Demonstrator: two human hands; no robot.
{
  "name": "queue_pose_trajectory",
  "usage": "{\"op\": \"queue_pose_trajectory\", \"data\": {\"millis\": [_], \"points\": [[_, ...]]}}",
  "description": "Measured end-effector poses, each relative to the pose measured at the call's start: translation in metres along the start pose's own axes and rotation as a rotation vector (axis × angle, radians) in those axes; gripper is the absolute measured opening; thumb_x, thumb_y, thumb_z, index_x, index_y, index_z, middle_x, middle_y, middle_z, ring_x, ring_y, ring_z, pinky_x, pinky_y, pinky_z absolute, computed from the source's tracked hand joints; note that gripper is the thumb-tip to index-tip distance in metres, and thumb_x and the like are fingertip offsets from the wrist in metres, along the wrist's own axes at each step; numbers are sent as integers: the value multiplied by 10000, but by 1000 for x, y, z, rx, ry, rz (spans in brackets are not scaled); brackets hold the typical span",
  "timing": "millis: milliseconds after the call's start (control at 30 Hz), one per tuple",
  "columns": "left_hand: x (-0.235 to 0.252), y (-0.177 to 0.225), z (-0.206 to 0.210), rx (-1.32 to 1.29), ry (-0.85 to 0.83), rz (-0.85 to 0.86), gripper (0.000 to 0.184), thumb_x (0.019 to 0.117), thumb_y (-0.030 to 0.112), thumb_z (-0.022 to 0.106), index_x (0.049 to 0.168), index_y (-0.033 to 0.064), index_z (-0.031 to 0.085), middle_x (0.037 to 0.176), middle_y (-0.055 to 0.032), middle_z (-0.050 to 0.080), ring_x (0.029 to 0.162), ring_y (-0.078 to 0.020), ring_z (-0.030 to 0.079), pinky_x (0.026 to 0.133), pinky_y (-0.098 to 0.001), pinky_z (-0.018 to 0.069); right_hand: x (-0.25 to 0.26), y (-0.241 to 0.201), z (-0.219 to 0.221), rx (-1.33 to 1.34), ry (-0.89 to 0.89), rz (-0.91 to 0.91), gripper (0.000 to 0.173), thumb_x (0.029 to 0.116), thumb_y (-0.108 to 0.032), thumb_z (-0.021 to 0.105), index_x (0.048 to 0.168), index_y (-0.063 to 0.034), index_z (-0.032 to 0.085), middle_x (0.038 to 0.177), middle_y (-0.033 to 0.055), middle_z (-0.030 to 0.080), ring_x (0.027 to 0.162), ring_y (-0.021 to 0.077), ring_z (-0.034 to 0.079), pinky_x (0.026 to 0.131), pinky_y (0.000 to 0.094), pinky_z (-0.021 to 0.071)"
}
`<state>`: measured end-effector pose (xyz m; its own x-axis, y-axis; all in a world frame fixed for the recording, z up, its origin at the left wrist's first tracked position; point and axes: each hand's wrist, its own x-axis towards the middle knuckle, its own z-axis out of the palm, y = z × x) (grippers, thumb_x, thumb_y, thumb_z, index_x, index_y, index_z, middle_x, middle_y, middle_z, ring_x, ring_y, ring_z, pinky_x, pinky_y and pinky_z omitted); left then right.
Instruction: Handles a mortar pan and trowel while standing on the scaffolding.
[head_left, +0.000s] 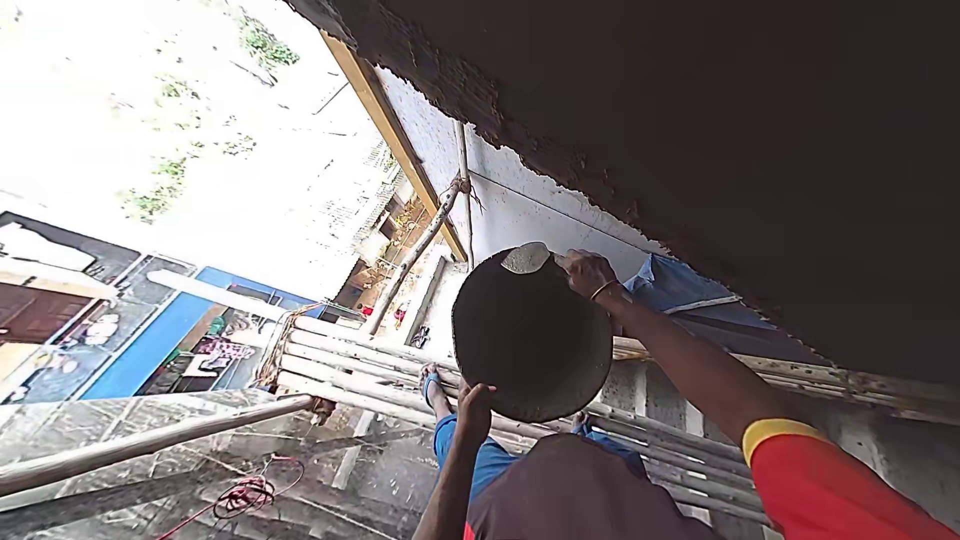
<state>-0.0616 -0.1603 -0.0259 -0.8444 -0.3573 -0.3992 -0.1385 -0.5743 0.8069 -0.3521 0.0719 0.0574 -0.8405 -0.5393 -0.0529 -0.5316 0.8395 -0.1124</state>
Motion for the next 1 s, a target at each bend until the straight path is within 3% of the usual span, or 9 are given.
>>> {"op": "queue_pose_trajectory", "data": {"millis": [167, 267, 367, 433, 533, 633, 800, 933, 1000], "points": [[-4, -5, -9, -24, 95, 36, 563, 766, 6, 570, 1316, 15, 454, 1041, -106, 704, 889, -198, 719, 764, -426, 621, -83, -1, 11, -3, -385, 184, 364, 1049, -262, 481, 1308, -39, 608, 1210, 273, 651, 1071, 482, 658, 840, 658, 530], [1, -21, -7, -47, 145, 48, 552, 772, 12, 569, 1311, 13, 451, 1033, -120, 704, 871, -215, 723, 737, -444, 621, -144, -37, 17, 196, -781, 215, 434, 1050, -348, 527, 1286, 7, 611, 1205, 286, 654, 1116, 462, 649, 926, 648, 514], [1, -30, -7, -57, 189, 18, 562, 798, 19, 565, 1344, 17, 429, 1052, -133, 688, 865, -226, 716, 720, -454, 615, -146, -52, 24, 816, -936, 148, 358, 1083, -387, 492, 1130, -50, 600, 781, 98, 607, 586, 206, 588, 553, 374, 518], [-2, -28, -4, -93, 194, 10, 543, 817, 18, 553, 1343, 37, 418, 1056, -114, 681, 859, -208, 713, 707, -440, 614, -116, -60, 30, 1206, -725, 275, 333, 1081, -371, 499, 1152, -58, 585, 748, 34, 602, 539, 126, 568, 521, 298, 522], [-9, -26, 4, -155, 199, -3, 470, 822, 3, 528, 1280, 47, 433, 998, -94, 685, 824, -193, 710, 686, -425, 611, -60, -75, 49, 1039, -204, 512, 442, 1074, -402, 504, 1314, -35, 561, 889, 124, 677, 670, 224, 680, 655, 410, 603], [-18, -28, 6, -162, 149, -12, 441, 827, 18, 519, 1261, 51, 445, 986, -84, 697, 839, -190, 717, 715, -430, 613, -28, -104, 66, 800, 11, 597, 545, 1061, -364, 538, 1450, 13, 487, 1241, 242, 664, 1123, 359, 673, 1009, 520, 513], [-22, -17, -1, -90, 42, -11, 464, 784, 30, 570, 1241, 21, 487, 986, -102, 713, 867, -205, 721, 762, -447, 613, -47, -167, 49, 786, -174, 240, 484, 1062, -374, 525, 1373, -6, 564, 1236, 213, 670, 1159, 323, 661, 1038, 484, 503], [-19, -5, -22, -81, 8, 14, 581, 747, 12, 588, 1307, 18, 434, 1048, -130, 694, 905, -216, 713, 780, -448, 609, -56, -115, 31, 600, -623, -420, 313, 1040, -283, 578, 1073, 23, 633, 960, 215, 661, 929, 352, 660, 849, 560, 508], [-21, -3, -30, -63, 2, 31, 603, 745, 2, 592, 1325, 13, 431, 1060, -129, 692, 912, -213, 712, 787, -446, 608, -41, -81, 15, 479, -715, -574, 302, 1026, -303, 608, 964, -18, 684, 866, 164, 667, 835, 316, 653, 770, 557, 496]]}}
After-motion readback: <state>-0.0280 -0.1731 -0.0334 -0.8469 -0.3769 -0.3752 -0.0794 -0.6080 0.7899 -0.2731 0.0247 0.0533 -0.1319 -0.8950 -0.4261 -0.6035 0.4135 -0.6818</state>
